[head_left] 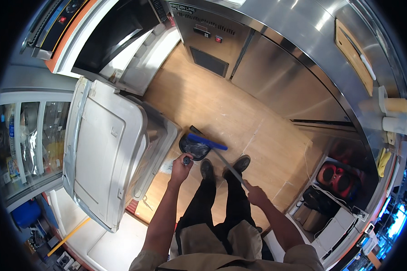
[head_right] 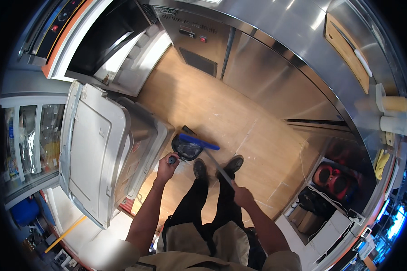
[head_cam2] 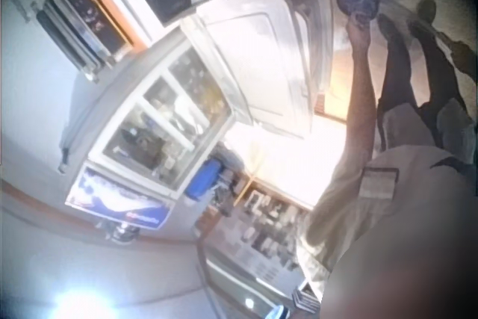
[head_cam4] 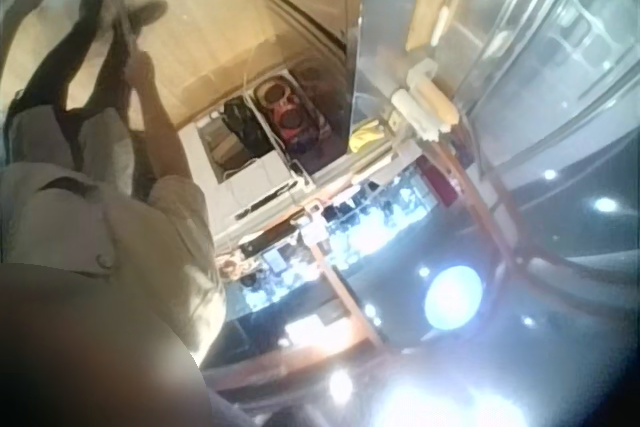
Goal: The person sweeps debris into a dustpan, then mops the tiled floor in a commercial kitchen area. They use a broom, dustpan, and mop, moving around equipment and a refrigerator while cleaning.
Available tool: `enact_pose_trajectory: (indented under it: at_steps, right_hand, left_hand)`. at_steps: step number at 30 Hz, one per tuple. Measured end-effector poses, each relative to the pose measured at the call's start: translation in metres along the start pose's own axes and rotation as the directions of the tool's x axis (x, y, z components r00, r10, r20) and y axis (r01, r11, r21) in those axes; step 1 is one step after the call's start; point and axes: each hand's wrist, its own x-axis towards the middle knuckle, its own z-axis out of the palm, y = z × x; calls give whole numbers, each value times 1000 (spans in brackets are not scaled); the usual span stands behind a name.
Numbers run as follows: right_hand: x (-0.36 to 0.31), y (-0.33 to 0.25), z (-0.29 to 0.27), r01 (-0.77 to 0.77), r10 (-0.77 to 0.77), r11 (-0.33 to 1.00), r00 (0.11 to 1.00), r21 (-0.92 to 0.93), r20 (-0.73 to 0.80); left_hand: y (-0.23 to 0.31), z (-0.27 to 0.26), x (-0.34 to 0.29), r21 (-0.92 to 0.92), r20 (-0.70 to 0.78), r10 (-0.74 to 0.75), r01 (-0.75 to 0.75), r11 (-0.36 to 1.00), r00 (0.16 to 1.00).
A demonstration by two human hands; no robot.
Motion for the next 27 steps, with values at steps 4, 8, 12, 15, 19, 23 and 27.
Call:
enact_pose_trajectory:
  at_steps: [4, 8, 12, 15, 19, 23, 27]
  right_hand:
    - [40, 97, -11, -186, 169, 978, 971, -91, -167]
    - [147, 150, -12, -271, 168, 934, 909, -234, -381]
    - [145, 66, 36, -227, 240, 970, 943, 83, -231]
    - [64, -11, 67, -187, 188, 972, 982, 139, 11]
    - [-20, -37, 56, -123, 130, 973, 991, 194, -21]
    - [-8, -14, 6, -179, 188, 981, 973, 75, -135]
    - [96, 10, -68, -237, 209, 970, 924, -51, -319]
  left_hand:
    - [-4, -7, -7, 6, 40, -10, 10, 1000, 999]
    - [-6, -6, -14, 58, 69, -24, 20, 998, 997]
    - [-4, 5, -14, 41, 68, 32, -35, 999, 997]
    - [2, 8, -10, 15, 52, 60, -61, 998, 997]
    - [10, 1, -5, 51, 68, 44, -48, 998, 997]
    - [7, -3, -10, 37, 34, 47, -49, 998, 998]
    - [-2, 3, -19, -4, -10, 69, -69, 998, 998]
